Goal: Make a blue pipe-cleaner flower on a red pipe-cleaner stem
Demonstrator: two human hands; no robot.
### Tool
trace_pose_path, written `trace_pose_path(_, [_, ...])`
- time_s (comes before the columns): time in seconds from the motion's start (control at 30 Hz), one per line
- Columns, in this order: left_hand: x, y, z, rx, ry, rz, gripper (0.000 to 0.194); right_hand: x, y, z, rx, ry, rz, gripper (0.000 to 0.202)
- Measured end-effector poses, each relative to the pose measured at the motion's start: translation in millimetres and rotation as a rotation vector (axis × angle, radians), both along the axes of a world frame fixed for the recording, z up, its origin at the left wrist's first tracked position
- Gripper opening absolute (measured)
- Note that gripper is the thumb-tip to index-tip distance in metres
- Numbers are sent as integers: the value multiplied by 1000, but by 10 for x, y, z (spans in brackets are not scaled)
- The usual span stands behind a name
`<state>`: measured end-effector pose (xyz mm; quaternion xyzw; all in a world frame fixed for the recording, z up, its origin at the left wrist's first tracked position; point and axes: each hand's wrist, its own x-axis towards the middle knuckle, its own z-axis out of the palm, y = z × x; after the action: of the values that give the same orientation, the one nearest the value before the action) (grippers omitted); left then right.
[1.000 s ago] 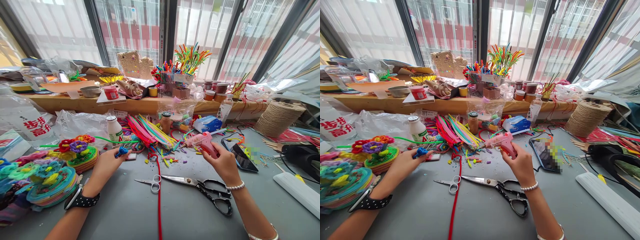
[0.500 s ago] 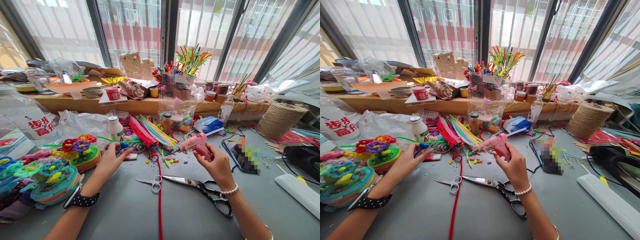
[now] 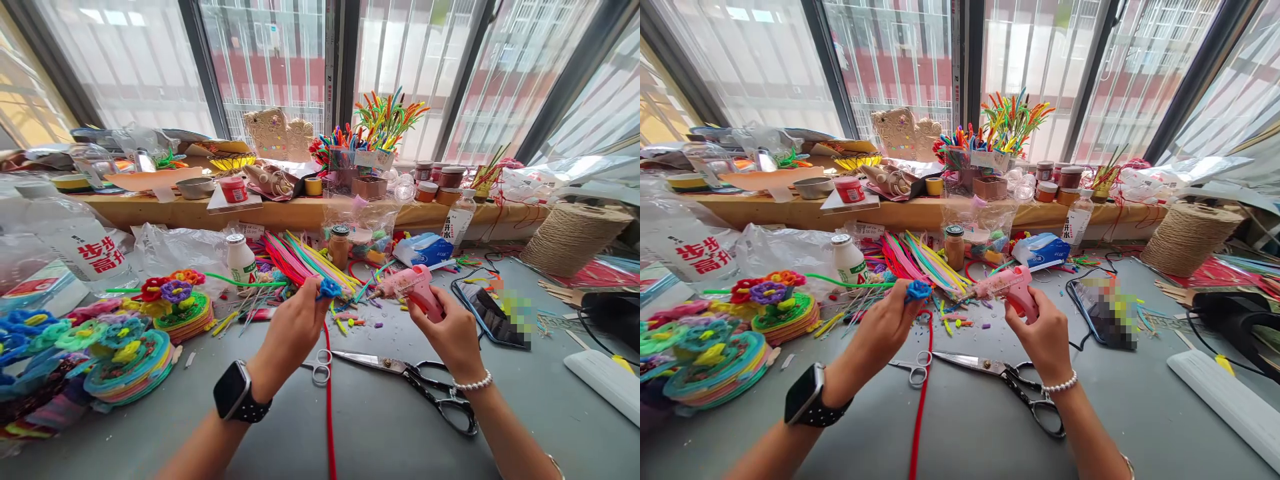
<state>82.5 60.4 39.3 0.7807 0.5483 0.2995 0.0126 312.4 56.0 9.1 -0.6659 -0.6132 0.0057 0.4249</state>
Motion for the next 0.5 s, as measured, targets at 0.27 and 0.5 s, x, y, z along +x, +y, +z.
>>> trace_pose_path(0.27, [65, -65, -326, 66, -75, -264, 21, -13, -43, 27, 144, -79, -57, 42])
trace_pose_path(0.5, [91, -93, -302, 161, -18, -148, 20, -125, -135, 47, 376, -250, 6, 34])
